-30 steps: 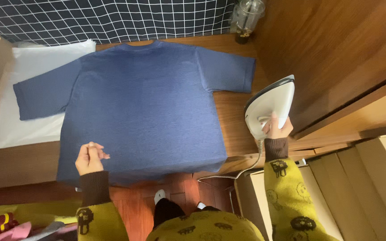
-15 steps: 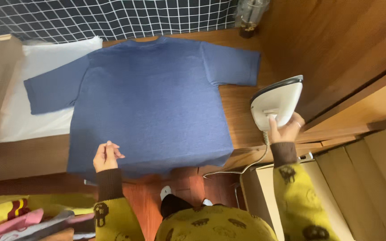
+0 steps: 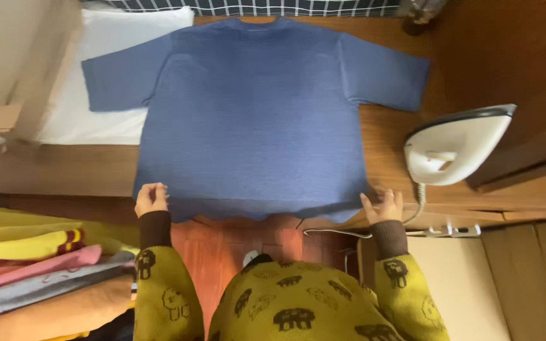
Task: The person irons a blue t-shirt on a wooden surface, using their hands to smooth the fabric and move the iron across the sleeves and torso.
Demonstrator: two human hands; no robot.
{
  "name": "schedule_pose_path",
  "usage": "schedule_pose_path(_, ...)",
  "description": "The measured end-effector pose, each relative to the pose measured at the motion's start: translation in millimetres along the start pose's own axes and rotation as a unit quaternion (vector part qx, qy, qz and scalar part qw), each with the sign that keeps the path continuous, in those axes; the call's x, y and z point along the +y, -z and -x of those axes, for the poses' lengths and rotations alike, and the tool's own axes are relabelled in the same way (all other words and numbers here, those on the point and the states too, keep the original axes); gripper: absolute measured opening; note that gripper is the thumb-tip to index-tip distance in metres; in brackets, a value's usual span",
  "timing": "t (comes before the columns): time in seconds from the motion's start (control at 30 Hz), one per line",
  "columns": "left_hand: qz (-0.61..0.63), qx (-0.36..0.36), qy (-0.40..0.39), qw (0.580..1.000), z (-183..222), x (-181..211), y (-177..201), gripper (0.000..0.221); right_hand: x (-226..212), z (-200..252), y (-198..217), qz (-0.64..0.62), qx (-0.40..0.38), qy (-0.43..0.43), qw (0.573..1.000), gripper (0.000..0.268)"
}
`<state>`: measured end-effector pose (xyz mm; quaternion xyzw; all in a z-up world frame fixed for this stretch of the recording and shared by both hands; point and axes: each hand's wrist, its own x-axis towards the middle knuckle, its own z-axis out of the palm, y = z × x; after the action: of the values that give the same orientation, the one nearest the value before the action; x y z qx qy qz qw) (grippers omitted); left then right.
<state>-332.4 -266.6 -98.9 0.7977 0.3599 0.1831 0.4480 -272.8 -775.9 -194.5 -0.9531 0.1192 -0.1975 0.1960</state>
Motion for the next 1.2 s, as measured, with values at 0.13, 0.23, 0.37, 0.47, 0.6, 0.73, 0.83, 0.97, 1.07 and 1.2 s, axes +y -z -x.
schedule_pose_path(0.13,-0.140,0.063,-0.041,0.987,-58,-83,-9,0.016,7,5,-18,-0.002,-0.042,-0.051,0.998,0.041)
schedule_pose_path(0.23,-0.113,0.070,-0.048,0.990,-70,-92,-3,0.014,14,6,-28,-0.041,-0.027,-0.052,0.997,0.036)
schedule_pose_path(0.37,-0.188,0.042,-0.010,0.981,-70,-88,6,0.014,23,7,-33,-0.018,-0.002,-0.109,0.994,0.037)
schedule_pose_path(0.47,-0.238,0.031,-0.006,0.971,-67,-77,20,0.023,11,10,-19,-0.062,-0.013,-0.152,0.986,0.036)
schedule_pose_path(0.6,-0.249,-0.005,0.033,0.968,-97,-129,14,0.042,-1,9,-2,-0.087,-0.048,-0.197,0.975,0.035)
schedule_pose_path(0.73,-0.196,0.005,0.052,0.979,-100,-141,11,0.035,34,14,-20,-0.082,-0.041,-0.196,0.976,0.034)
schedule_pose_path(0.83,-0.182,0.018,0.046,0.982,-92,-139,16,0.035,44,17,-26,-0.076,-0.021,-0.175,0.981,0.025)
schedule_pose_path(0.97,-0.159,0.021,0.046,0.986,-95,-144,15,0.037,40,17,-16,-0.075,-0.052,-0.179,0.980,0.023)
schedule_pose_path(1.07,-0.127,0.032,0.042,0.990,-91,-136,18,0.034,31,17,-12,-0.058,-0.051,-0.178,0.981,0.022)
schedule_pose_path(1.2,-0.065,0.036,0.064,0.995,-82,-118,27,0.028,12,22,-2,-0.062,-0.042,-0.166,0.983,0.022)
